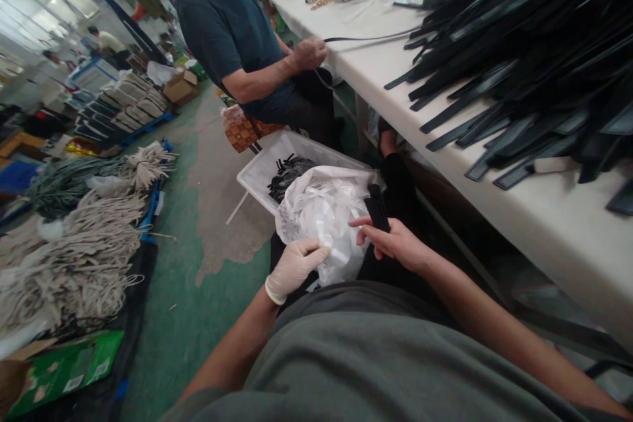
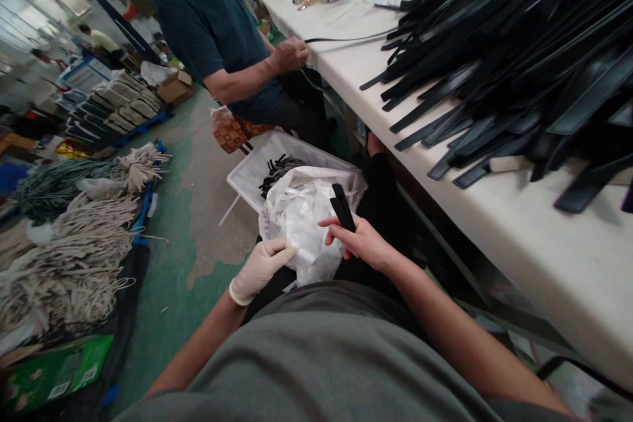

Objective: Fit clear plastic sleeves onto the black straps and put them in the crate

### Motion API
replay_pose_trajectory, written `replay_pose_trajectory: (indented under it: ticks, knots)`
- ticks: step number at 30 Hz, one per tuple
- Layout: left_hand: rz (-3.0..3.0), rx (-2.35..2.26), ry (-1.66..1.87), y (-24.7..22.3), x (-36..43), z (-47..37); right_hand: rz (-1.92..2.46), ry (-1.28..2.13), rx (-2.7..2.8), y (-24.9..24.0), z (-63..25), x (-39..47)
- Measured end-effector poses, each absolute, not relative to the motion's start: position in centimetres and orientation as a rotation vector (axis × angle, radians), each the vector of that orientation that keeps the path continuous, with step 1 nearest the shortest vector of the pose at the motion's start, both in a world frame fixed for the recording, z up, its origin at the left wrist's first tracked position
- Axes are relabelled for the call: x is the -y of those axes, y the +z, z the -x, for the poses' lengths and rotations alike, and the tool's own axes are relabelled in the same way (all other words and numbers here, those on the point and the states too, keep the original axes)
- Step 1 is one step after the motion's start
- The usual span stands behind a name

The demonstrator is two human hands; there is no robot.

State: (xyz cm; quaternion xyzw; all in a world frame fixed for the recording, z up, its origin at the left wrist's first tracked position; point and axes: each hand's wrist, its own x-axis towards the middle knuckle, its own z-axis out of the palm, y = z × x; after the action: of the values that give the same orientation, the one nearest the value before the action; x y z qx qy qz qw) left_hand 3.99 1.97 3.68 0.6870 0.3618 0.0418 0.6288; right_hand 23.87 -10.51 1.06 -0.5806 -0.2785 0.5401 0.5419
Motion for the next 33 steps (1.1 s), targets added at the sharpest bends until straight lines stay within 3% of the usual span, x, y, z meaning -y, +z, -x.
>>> replay_pose_trajectory:
  ticks: [6, 10, 16, 19, 24, 33]
  knots:
    - [-1.783, -0.723, 0.150, 7.2, -3.8, -4.1, 1.353, 1.453, 1.192, 3.6, -23.3, 7.9]
    - [-1.780, -0.783, 0.419, 8.7, -5.9, -4.7, 1.401, 1.414, 1.253, 4.1, -22.6, 6.9]
    - [-1.258, -0.833, 0.670, 5.8, -9.1, -6.5, 1.324, 1.547, 1.235, 5.5, -22.2, 7.9]
    - [-1.071, -0.857, 0.602, 3.7, -8.6, -7.5, 1.344, 1.531, 1.207, 6.6, -22.3, 7.6]
    - [-1.127, -0.528, 0.271, 2.6, -4.3, -8.0, 1.487, 1.193, 0.978, 7.9, -23.2, 4.7]
    - [-1.104, -0.712, 0.308, 2.8, -2.4, -9.6, 1.551, 1.030, 0.987, 8.4, -23.8, 0.4]
